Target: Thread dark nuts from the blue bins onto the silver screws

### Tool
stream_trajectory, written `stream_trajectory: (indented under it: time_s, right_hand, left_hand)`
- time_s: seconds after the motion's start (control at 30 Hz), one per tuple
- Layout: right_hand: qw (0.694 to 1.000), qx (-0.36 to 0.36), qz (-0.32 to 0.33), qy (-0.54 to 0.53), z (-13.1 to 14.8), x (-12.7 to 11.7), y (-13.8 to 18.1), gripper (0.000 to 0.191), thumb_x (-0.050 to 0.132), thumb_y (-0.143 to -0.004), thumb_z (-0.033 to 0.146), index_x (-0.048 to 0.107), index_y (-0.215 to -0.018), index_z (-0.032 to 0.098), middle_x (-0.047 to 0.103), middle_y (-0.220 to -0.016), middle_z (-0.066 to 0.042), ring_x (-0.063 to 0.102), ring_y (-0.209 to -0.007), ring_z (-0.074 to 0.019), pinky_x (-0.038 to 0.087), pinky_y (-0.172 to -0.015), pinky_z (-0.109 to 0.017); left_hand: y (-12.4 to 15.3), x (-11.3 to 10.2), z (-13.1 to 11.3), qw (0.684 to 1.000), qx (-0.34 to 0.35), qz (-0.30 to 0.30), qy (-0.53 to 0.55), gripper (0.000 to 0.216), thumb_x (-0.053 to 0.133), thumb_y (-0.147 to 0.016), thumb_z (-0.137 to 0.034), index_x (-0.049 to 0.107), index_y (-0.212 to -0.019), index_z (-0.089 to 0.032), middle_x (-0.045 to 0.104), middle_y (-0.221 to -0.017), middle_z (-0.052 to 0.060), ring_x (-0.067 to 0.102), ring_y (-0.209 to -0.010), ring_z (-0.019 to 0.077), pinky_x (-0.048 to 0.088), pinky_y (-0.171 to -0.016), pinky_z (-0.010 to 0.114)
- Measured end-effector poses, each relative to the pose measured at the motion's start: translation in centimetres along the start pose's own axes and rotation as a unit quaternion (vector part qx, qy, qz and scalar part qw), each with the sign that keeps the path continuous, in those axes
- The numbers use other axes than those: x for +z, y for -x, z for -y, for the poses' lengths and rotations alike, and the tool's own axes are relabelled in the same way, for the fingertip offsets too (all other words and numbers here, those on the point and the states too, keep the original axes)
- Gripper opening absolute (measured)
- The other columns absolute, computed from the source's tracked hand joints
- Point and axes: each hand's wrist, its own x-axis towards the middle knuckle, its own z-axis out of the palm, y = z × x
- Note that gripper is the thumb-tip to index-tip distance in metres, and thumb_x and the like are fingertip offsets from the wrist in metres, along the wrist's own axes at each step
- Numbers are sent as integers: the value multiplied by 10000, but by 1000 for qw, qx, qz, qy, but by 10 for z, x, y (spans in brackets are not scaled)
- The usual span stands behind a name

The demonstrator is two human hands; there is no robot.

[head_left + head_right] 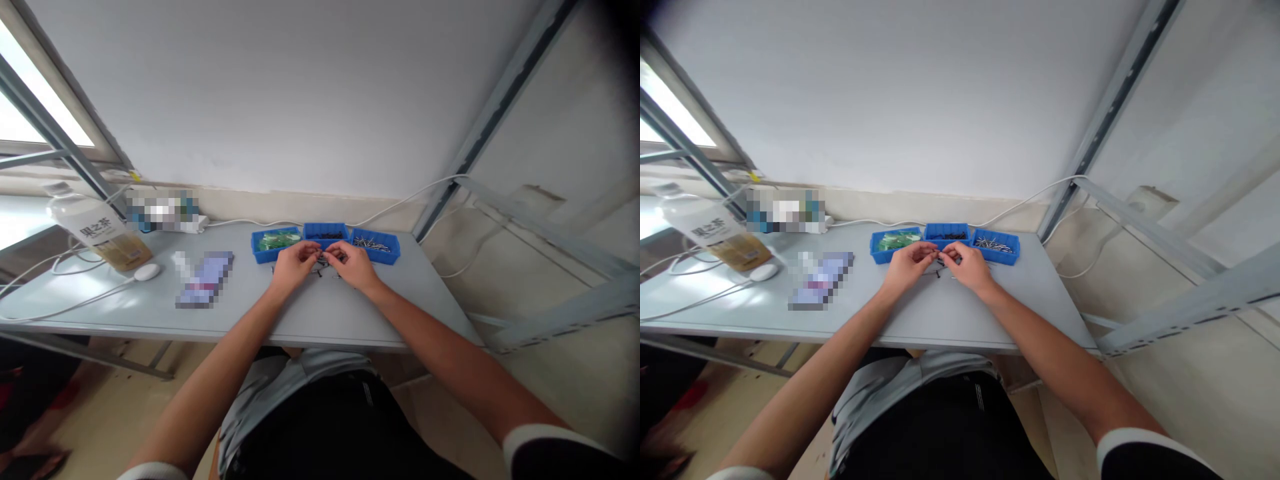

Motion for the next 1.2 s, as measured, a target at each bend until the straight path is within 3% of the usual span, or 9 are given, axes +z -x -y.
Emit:
stream_trajectory:
  time_s: [0.13, 0.23, 0.57, 0.73, 0.83, 1.07, 1.2]
  right_hand:
    - [997, 21, 16, -66, -2, 2, -1, 306, 703, -912, 429, 744, -1125, 213, 774, -945, -64, 727, -838, -197, 578, -739, -305]
    - [995, 18, 42, -91, -3, 3, -1, 356, 711, -904, 433, 748, -1183, 215, 756, -959, -64, 707, -834, -189, 577, -735, -301]
    - [995, 28, 30, -88, -2, 3, 0, 285, 724, -894, 446, 744, -1050, 208, 770, -977, -83, 718, -866, -215, 585, -750, -334]
    - [998, -4, 37, -58, -5, 3, -1, 228, 722, -901, 414, 760, -1004, 214, 763, -978, -75, 701, -835, -196, 573, -743, -319]
    - [996, 16, 31, -80, -8, 3, -1, 226, 712, -910, 416, 751, -1008, 216, 767, -978, -71, 713, -861, -198, 588, -767, -319]
    - [983, 92, 56, -150, -11, 4, -2, 329, 700, -891, 484, 721, -1032, 188, 757, -940, -79, 722, -780, -203, 532, -494, -240]
    - [982, 98, 77, -144, -8, 4, -1, 322, 716, -867, 447, 727, -1028, 169, 759, -930, -88, 707, -790, -197, 542, -532, -245]
  left_hand:
    - [2, 0, -4, 1000, 12, 8, -4, 634, 686, -899, -239, 484, -1500, -232, 775, -1052, 70, 770, -910, 181, 613, -863, 317]
    - [3, 1, -7, 999, 22, 29, -11, 738, 684, -886, -202, 399, -1566, -247, 759, -1082, 64, 768, -875, 163, 609, -840, 291]
    - [1, 0, -1, 997, 51, 15, -48, 564, 700, -861, -173, 584, -1410, -225, 784, -1003, 38, 748, -914, 171, 607, -888, 320]
    - [1, 1, 1, 997, 45, 35, -50, 537, 710, -847, -174, 619, -1374, -215, 790, -1016, 42, 747, -892, 173, 611, -879, 330]
    - [0, 2, 1, 998, 37, 31, -29, 501, 715, -857, -206, 632, -1350, -203, 786, -1014, 56, 745, -902, 179, 606, -877, 332]
    - [-1, 1, -1, 999, 34, 8, 9, 440, 690, -914, -292, 626, -1341, -207, 782, -1035, 74, 747, -956, 197, 589, -892, 342]
    - [0, 0, -6, 999, 38, 1, -1, 454, 694, -904, -272, 621, -1348, -214, 777, -1021, 60, 741, -951, 188, 579, -875, 323]
